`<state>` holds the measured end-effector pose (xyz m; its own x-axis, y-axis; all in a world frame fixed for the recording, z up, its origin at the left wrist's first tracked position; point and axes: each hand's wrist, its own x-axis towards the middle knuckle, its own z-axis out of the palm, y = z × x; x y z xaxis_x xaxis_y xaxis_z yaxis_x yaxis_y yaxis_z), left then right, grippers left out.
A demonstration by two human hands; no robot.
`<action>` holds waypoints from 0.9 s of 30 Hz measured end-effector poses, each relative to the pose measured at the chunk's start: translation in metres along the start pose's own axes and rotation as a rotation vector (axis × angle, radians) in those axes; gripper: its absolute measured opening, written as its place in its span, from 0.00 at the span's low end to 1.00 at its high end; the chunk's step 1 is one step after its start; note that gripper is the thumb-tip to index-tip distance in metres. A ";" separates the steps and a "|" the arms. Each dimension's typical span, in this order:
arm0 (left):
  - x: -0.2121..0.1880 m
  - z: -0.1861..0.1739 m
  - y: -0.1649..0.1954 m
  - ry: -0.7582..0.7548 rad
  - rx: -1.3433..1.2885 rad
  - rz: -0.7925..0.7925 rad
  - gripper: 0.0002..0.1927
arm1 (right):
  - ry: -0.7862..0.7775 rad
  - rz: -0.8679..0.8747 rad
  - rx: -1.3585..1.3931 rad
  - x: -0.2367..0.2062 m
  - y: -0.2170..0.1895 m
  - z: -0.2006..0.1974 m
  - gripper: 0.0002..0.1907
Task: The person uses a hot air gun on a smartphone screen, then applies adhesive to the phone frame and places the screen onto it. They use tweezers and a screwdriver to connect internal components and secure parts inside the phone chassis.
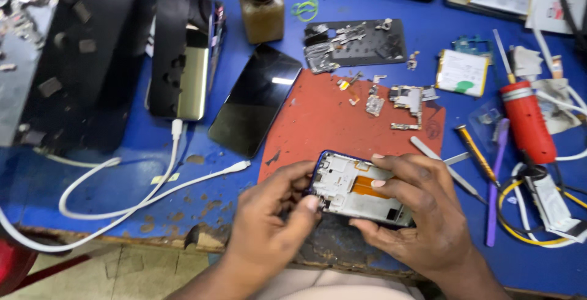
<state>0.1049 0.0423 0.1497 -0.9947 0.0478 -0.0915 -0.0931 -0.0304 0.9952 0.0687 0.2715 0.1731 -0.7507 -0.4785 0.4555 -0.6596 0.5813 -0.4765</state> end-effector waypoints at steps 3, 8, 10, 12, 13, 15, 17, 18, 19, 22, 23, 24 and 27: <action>0.004 -0.011 -0.002 -0.156 -0.324 -0.220 0.19 | 0.008 0.014 0.064 0.000 0.003 -0.004 0.35; 0.006 -0.013 -0.012 -0.223 -0.548 -0.308 0.20 | 0.008 -0.029 0.157 -0.003 0.008 -0.007 0.35; 0.006 -0.008 -0.013 -0.225 -0.535 -0.316 0.19 | 0.006 -0.011 0.160 -0.005 0.008 -0.008 0.35; 0.007 -0.007 -0.010 -0.198 -0.461 -0.267 0.17 | 0.005 -0.001 0.142 -0.005 0.007 -0.007 0.35; 0.006 -0.007 -0.007 -0.174 -0.400 -0.224 0.18 | 0.008 0.002 0.119 -0.005 0.006 -0.006 0.35; 0.004 -0.003 -0.003 -0.125 -0.274 -0.136 0.18 | 0.013 0.001 0.079 -0.003 0.004 -0.003 0.36; 0.000 0.002 0.000 -0.035 0.005 0.063 0.20 | 0.021 -0.002 0.036 -0.002 0.002 -0.001 0.36; -0.002 0.004 0.001 0.007 0.144 0.158 0.21 | 0.017 -0.016 0.026 -0.002 0.001 -0.001 0.36; -0.002 0.006 0.001 0.026 0.182 0.113 0.21 | 0.014 -0.029 0.014 -0.002 0.001 -0.001 0.36; 0.000 0.009 0.004 0.077 0.340 0.090 0.20 | 0.000 -0.060 -0.006 -0.001 0.001 0.000 0.36; 0.001 0.009 0.005 0.095 0.428 0.153 0.20 | -0.006 -0.066 -0.010 -0.002 0.002 0.000 0.36; 0.001 0.009 0.006 0.112 0.515 0.215 0.19 | -0.005 -0.062 -0.008 -0.003 0.002 0.001 0.36; 0.000 0.011 0.006 0.147 0.588 0.349 0.20 | -0.002 -0.052 -0.012 -0.004 0.002 0.003 0.36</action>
<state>0.1049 0.0534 0.1561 -0.9617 -0.0038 0.2741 0.2309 0.5280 0.8173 0.0701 0.2728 0.1680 -0.7154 -0.5099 0.4777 -0.6974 0.5634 -0.4429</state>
